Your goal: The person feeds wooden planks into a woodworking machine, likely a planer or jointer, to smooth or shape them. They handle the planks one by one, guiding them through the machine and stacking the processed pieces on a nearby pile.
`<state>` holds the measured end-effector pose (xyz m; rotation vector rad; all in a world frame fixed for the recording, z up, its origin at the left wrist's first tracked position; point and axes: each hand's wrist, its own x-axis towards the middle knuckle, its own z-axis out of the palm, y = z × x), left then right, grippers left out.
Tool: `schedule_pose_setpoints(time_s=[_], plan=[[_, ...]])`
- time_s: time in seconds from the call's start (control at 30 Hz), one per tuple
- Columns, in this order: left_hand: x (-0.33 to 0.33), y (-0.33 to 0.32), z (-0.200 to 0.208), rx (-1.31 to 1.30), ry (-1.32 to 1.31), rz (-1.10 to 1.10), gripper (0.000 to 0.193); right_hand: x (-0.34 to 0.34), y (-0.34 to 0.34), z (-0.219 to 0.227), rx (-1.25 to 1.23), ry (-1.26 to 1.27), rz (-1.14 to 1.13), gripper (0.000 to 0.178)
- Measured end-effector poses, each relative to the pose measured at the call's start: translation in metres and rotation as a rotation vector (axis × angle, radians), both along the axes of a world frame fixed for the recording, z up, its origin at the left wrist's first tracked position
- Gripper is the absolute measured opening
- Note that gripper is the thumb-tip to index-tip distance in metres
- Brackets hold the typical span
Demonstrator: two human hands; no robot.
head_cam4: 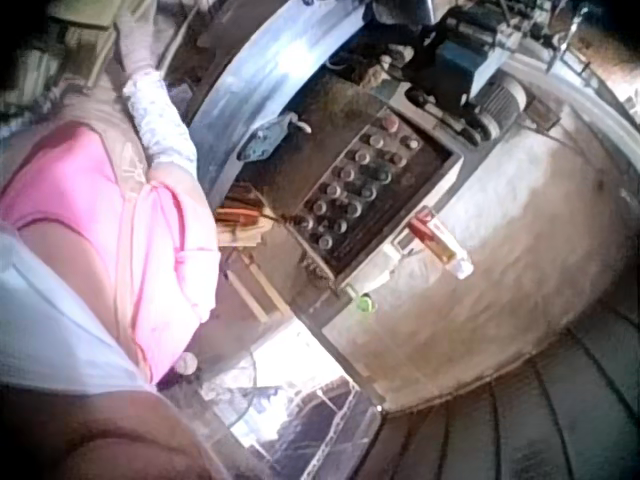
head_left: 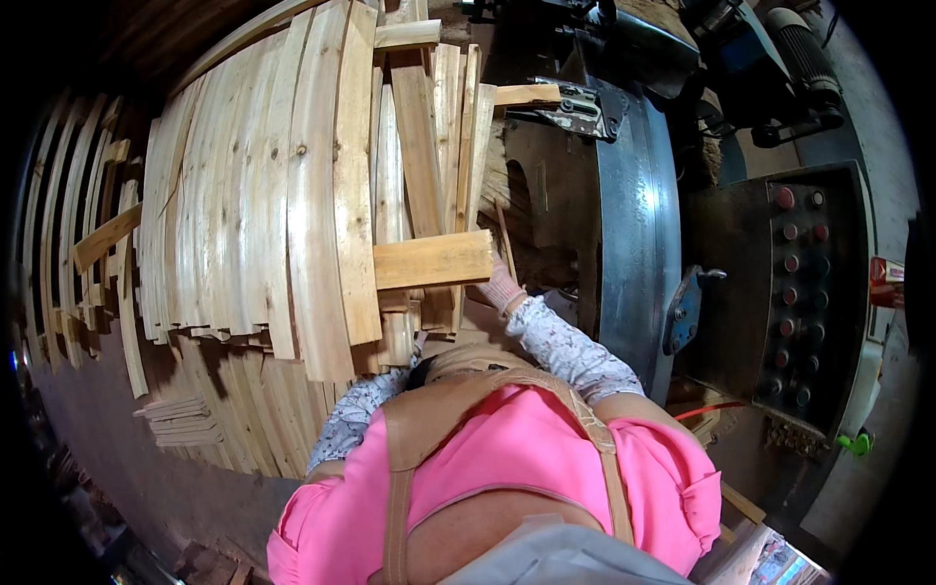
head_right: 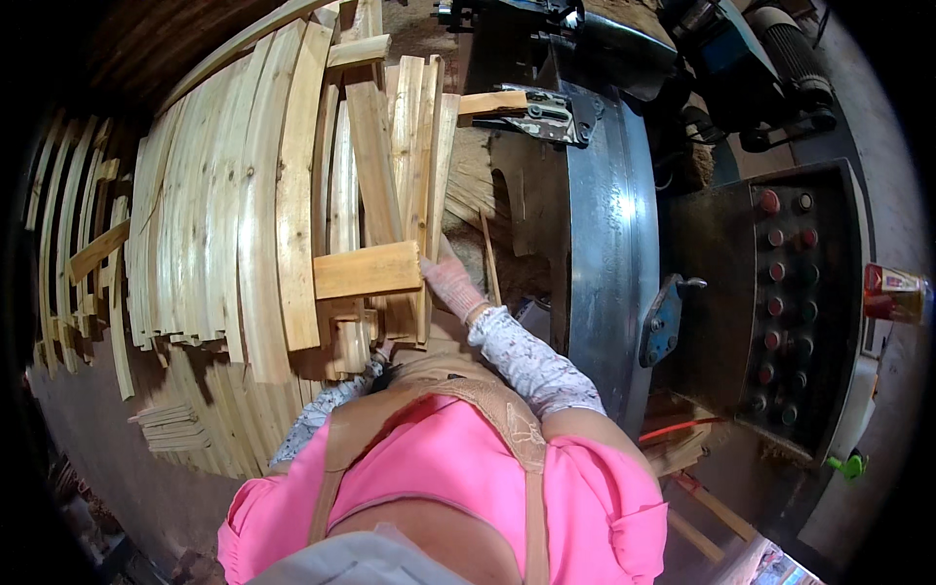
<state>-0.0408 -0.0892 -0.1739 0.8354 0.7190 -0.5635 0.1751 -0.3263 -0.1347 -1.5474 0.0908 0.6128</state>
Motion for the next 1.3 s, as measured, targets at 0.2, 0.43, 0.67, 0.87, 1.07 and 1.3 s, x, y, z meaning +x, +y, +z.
schedule_pose_setpoints(time_s=[0.2,0.43,0.67,0.87,1.07,1.3], plan=[[0.003,0.013,-0.009,-0.034,-0.015,-0.067,0.054,-0.015,-0.022,0.058,-0.040,-0.211,-0.178,0.046],[0.012,0.022,-0.010,-0.061,-0.018,-0.143,0.054,-0.053,-0.136,0.195,-0.510,-0.192,-0.457,0.071],[0.034,0.019,-0.006,-0.083,-0.030,-0.208,0.054,-0.143,-0.223,0.176,-1.492,-0.305,-0.224,0.083],[0.044,0.014,-0.004,-0.103,0.000,-0.215,0.053,-0.226,-0.227,0.150,-1.481,-0.225,-0.418,0.080],[0.045,-0.002,-0.001,-0.145,0.011,-0.167,0.053,-0.097,-0.243,0.139,-1.556,-0.332,-0.666,0.070],[0.052,-0.038,0.004,-0.291,0.011,-0.050,0.053,-0.085,-0.250,0.142,-1.390,-0.449,-0.438,0.076]])
